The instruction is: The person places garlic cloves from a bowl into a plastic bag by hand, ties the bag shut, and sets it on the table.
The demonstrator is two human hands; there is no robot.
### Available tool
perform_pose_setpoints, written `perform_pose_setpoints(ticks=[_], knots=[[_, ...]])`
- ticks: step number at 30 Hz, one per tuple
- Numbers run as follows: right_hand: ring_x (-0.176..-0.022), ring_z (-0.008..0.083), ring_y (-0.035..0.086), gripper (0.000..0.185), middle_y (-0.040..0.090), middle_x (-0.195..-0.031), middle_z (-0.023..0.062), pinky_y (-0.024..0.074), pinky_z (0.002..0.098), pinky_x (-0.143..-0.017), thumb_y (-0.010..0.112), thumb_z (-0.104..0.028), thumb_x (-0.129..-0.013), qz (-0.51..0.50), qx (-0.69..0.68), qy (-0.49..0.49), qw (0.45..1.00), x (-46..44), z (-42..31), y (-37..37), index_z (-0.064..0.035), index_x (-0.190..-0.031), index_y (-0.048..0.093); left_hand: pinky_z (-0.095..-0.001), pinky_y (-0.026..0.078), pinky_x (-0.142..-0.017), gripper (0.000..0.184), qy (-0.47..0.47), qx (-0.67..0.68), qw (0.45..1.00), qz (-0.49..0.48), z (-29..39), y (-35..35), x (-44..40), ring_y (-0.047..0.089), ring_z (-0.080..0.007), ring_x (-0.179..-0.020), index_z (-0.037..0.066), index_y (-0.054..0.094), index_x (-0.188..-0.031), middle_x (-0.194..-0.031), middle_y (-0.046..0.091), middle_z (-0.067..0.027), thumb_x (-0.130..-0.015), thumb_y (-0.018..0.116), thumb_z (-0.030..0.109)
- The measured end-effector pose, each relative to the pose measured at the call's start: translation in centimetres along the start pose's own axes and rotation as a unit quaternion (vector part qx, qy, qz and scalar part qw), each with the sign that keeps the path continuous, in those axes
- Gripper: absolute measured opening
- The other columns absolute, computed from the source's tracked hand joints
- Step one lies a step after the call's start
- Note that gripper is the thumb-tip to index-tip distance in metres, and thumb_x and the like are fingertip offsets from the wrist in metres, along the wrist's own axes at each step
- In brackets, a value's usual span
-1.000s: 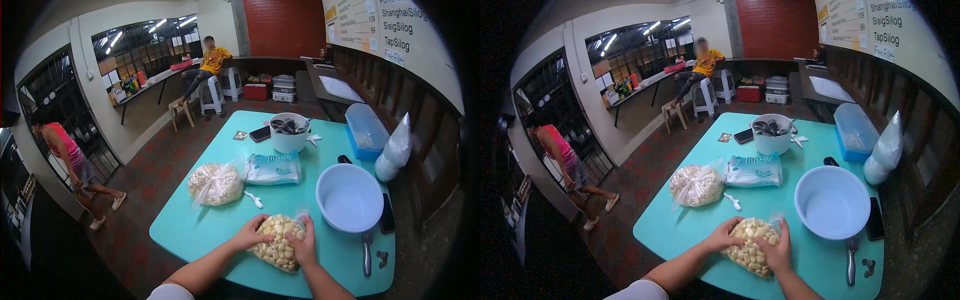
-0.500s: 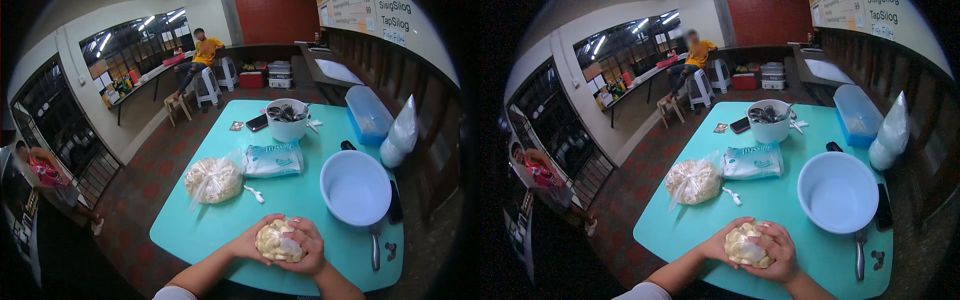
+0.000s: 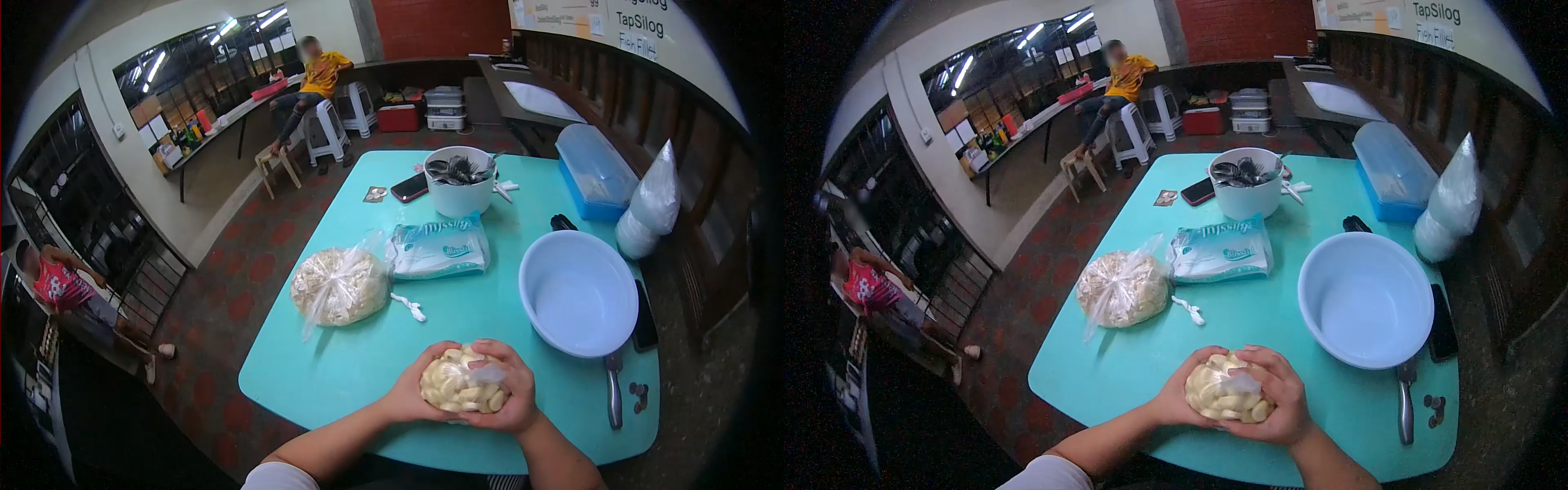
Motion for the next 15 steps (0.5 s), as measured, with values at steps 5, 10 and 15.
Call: perform_pose_setpoints(ticks=[5, 10, 15], knots=[[-0.11, 0.034, 0.058, 0.067, 0.06, -0.118, 0.0178, 0.0462, 0.0468, -0.097, 0.09, -0.025, -0.054, 0.025, -0.023, -0.012, 0.999, -0.18, -0.12, -0.1, -0.0023, -0.111, 0.062, -0.0347, 0.04, -0.105, 0.103, -0.01, 0.008, 1.0, -0.001, -0.15, -0.02, 0.11, 0.046, -0.0204, -0.124, 0.007, 0.032, -0.142, -0.134, 0.045, -0.0089, -0.057, 0.091, 0.01], [-0.11, 0.0344, 0.058, 0.069, 0.059, -0.12, 0.0175, 0.0462, 0.0468, -0.097, 0.089, -0.026, -0.055, 0.009, -0.001, -0.009, 1.0, -0.06, 0.0, -0.15, -0.0025, -0.113, 0.061, -0.0348, 0.039, -0.105, 0.103, -0.018, 0.015, 1.0, 0.0, -0.09, 0.12, 0.18, 0.046, -0.0204, -0.124, 0.007, 0.031, -0.142, -0.134, 0.045, -0.009, -0.057, 0.09, 0.009], [-0.111, 0.0342, 0.057, 0.066, 0.059, -0.121, 0.0168, 0.0463, 0.0464, -0.097, 0.088, -0.027, -0.056, 0.003, 0.003, -0.006, 1.0, -0.17, -0.15, -0.21, -0.0033, -0.112, 0.062, -0.0348, 0.039, -0.105, 0.103, -0.011, 0.014, 1.0, 0.0, 0.1, 0.19, 0.16, 0.046, -0.0207, -0.124, 0.007, 0.031, -0.142, -0.134, 0.045, -0.0093, -0.057, 0.09, 0.01]])
Point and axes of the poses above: each hand's wrist, its own x-axis away from the middle knuckle, its own y-axis out of the palm, z = x × y, the point moved 4 cm from there along -x, towards the middle knuckle
